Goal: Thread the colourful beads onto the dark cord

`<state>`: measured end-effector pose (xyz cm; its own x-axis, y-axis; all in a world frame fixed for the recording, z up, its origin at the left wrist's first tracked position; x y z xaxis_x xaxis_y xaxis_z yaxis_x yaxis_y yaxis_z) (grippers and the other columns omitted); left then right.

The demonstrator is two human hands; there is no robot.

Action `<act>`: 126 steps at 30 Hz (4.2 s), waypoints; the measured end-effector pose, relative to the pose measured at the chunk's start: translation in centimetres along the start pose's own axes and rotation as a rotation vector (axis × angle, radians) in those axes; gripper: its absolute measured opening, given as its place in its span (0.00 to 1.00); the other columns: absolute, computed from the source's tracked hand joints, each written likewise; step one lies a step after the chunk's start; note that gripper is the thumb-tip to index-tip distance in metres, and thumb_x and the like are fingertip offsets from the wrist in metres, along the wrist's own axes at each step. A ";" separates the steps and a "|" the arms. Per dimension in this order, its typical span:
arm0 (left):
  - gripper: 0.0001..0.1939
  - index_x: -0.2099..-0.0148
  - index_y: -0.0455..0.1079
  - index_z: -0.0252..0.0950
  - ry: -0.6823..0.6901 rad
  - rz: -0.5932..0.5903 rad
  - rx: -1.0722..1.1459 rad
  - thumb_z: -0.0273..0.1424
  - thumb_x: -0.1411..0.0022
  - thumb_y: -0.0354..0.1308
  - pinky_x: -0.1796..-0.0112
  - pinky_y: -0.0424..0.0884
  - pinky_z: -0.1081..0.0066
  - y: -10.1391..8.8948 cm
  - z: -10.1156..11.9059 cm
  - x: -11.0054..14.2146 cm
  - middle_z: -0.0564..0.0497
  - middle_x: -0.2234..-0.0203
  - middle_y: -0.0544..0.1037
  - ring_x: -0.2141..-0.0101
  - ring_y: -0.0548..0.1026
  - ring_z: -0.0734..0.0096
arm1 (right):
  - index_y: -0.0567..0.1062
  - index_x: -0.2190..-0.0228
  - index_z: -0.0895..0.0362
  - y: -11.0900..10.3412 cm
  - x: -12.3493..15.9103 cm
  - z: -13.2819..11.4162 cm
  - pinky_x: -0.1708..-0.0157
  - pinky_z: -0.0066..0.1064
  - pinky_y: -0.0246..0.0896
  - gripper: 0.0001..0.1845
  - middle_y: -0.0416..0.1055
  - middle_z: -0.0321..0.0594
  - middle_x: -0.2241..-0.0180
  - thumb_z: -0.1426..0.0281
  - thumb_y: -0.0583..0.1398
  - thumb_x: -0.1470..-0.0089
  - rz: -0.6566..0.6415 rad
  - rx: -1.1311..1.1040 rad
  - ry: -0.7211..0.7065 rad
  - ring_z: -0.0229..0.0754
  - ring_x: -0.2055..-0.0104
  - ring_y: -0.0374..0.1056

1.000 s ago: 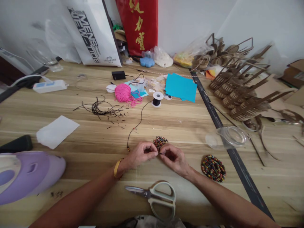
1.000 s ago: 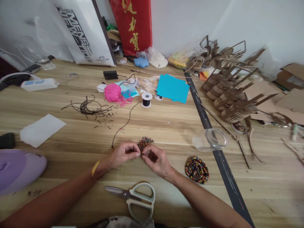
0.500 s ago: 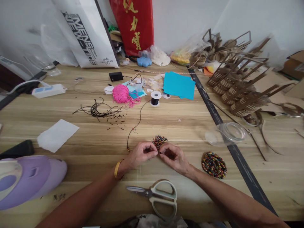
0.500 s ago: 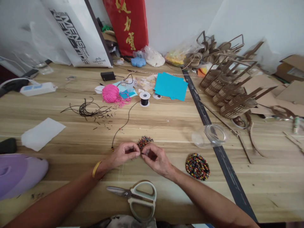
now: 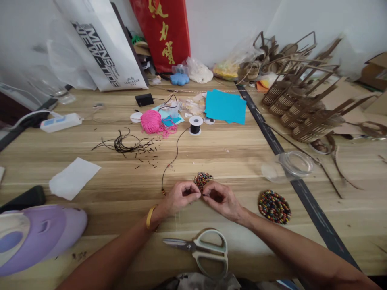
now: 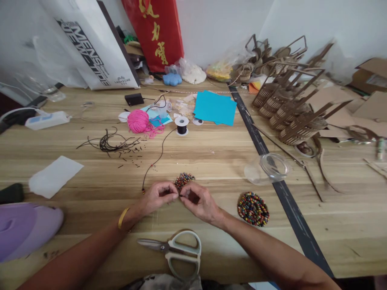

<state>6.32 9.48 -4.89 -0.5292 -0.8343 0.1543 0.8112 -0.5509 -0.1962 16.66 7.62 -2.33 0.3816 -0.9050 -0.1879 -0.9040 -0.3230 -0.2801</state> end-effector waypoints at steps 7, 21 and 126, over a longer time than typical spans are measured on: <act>0.08 0.69 0.70 0.31 0.006 -0.001 -0.011 0.32 0.44 0.58 0.74 0.61 0.78 0.0 0.0 0.0 0.53 0.78 0.70 0.75 0.65 0.77 | 0.71 0.69 0.57 0.0 0.0 -0.1 0.76 0.26 0.56 0.06 0.68 0.38 0.73 0.67 0.59 0.44 0.001 0.003 -0.010 0.35 0.75 0.61; 0.08 0.69 0.70 0.32 -0.002 -0.013 -0.025 0.33 0.43 0.57 0.74 0.60 0.77 0.1 -0.1 0.0 0.53 0.78 0.70 0.76 0.64 0.77 | 0.70 0.70 0.57 0.1 -0.1 -0.1 0.79 0.25 0.54 0.07 0.66 0.36 0.75 0.66 0.60 0.45 0.008 -0.010 0.006 0.33 0.77 0.58; 0.17 0.68 0.72 0.30 -0.051 -0.040 0.213 0.42 0.43 0.58 0.68 0.64 0.74 0.0 0.3 0.3 0.51 0.75 0.72 0.72 0.67 0.74 | 0.70 0.65 0.57 0.1 0.1 -3.0 0.61 0.36 0.63 0.06 0.68 0.45 0.66 0.69 0.54 0.39 -0.086 0.004 -0.239 0.43 0.62 0.65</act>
<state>6.19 9.27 -4.58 -0.5535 -0.8066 0.2076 0.8267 -0.5623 0.0194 16.03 6.63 0.43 0.4926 -0.7828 -0.3803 -0.8655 -0.3950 -0.3081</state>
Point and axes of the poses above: each hand's wrist, its own x-axis away from the middle knuckle, its own y-axis out of the palm, z = x × y, the point moved 10 cm from there along -x, towards the middle knuckle
